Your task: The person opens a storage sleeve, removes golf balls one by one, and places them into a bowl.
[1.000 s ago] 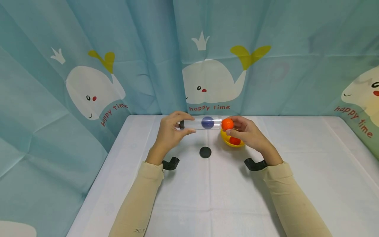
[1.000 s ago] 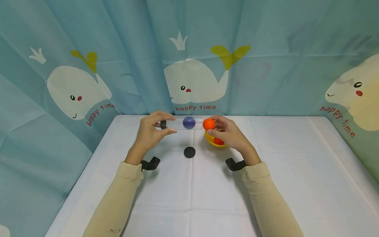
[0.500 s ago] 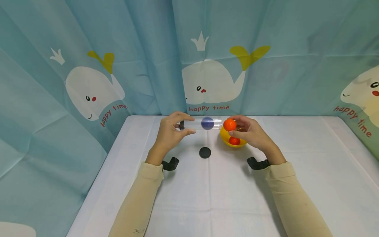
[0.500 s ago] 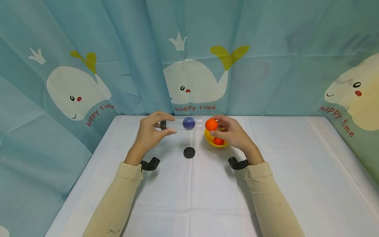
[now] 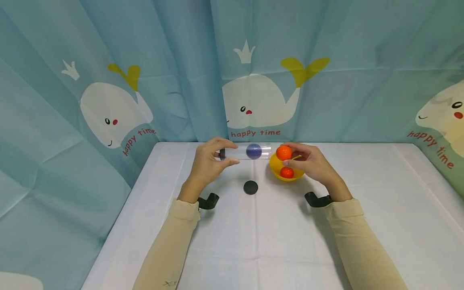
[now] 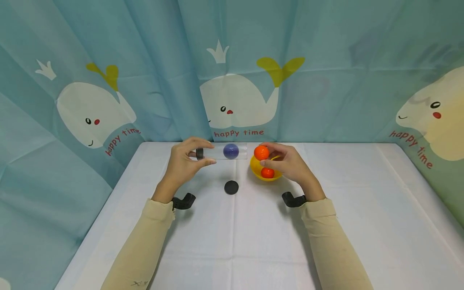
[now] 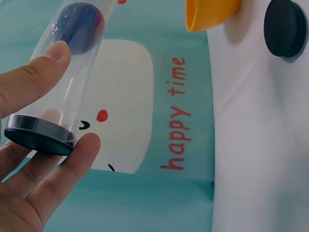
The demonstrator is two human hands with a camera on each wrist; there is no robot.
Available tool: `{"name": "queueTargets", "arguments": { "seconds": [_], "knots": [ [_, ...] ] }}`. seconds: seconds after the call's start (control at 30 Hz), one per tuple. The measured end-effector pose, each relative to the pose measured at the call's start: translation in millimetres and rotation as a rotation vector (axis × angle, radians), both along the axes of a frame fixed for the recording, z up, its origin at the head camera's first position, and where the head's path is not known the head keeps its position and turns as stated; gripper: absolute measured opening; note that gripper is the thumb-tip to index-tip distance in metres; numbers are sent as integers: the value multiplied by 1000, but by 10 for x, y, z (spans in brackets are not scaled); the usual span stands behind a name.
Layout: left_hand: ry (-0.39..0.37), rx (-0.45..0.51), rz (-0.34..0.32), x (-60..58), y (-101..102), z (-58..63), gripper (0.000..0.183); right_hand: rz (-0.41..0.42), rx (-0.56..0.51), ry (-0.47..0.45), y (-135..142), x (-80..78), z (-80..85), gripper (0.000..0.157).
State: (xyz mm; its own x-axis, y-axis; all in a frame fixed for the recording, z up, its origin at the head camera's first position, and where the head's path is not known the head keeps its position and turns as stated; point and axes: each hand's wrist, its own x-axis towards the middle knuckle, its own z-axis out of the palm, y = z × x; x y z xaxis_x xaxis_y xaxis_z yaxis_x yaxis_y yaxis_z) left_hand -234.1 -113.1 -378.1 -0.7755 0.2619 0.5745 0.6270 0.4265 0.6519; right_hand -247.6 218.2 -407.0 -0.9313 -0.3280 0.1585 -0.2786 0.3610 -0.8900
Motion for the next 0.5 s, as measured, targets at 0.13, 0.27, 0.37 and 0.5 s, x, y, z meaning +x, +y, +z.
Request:
{"name": "queueTargets", "arguments": {
  "seconds": [0.13,0.27,0.37,0.5],
  "knots": [
    [2,4,-1,6,-6,4,37,-17,5,14,17,3,7,43],
    [7,5,-1,16,-7,15,36,-50,15,22,39,3,17,42],
    [6,13,-5,19,-7,20,36,-78,22,32,61,-1,15,42],
    [5,17,-7,17,-6,19,36,-94,27,63,88,-11,1,46]
  ]
}}
